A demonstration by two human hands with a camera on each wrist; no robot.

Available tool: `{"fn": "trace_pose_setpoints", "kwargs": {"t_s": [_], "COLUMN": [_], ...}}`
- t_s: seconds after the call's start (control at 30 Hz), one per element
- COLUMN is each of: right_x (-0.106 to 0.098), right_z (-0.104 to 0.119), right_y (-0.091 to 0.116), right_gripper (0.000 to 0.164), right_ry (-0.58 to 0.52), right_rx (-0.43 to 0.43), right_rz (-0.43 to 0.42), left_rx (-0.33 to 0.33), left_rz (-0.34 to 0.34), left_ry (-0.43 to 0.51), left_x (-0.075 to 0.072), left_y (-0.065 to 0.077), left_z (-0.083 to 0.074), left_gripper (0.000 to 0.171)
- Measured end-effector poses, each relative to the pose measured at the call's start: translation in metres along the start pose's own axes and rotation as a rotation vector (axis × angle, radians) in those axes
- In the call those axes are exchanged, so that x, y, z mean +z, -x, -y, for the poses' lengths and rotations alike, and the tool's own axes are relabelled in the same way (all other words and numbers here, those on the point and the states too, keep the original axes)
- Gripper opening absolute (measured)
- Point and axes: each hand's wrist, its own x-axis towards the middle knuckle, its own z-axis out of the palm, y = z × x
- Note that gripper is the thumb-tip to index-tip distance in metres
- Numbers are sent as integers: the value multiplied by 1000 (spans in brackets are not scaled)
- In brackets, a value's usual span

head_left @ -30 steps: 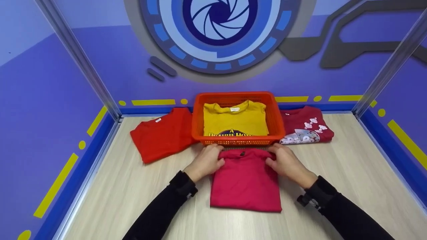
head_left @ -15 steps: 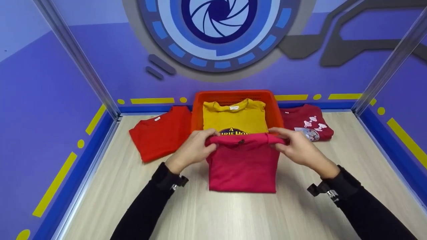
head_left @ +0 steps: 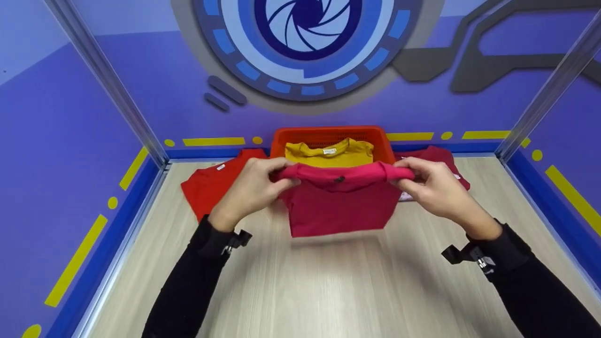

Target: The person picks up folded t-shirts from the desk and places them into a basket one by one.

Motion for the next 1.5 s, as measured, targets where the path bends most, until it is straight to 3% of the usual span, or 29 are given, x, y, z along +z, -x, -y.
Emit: {"fn": "trace_pose_setpoints", "kwargs": {"t_s": [0.17,0.3,0.4,0.53,0.67,0.87,1.0,1.2,1.27,1.5], "right_x": [-4,4,18,36,45,55,61,72,75,76], "right_z": [-6,-30,-52,-70,-77,-79,-79,-88,-93,-102], "right_y": [-30,-69,-94,-115,-130,-149,-160,-164,-164,-165], "right_gripper": [20,18,18,16,16,17,28,51,50,37], "right_ry": [60,89,104,188,290,380,402,473,495,521], "right_rx": [65,190,238,222,223,247,262,312,314,325], "right_rz": [16,88,118,76,54,153,191,271,292,283], "left_rx": [-80,-235,-337,-373,-398,-491,-518,-518,-529,-567], "left_rz": [38,135,225,285,314,413,409,384,386,395], "left_ry": [-39,-73,-112,-160,-197,-267,-328,-418,-437,-430], "left_x": [-7,0,9,17,21,24,28,48,54,65], "left_y": [-27,-60,-78,-92,-103,-116,-121,-121,-120,-125], "left_z": [9,35,57,79,92,105,109,110,110,113], "left_gripper": [11,14,12,11,23,38,46,25,16,16]}}
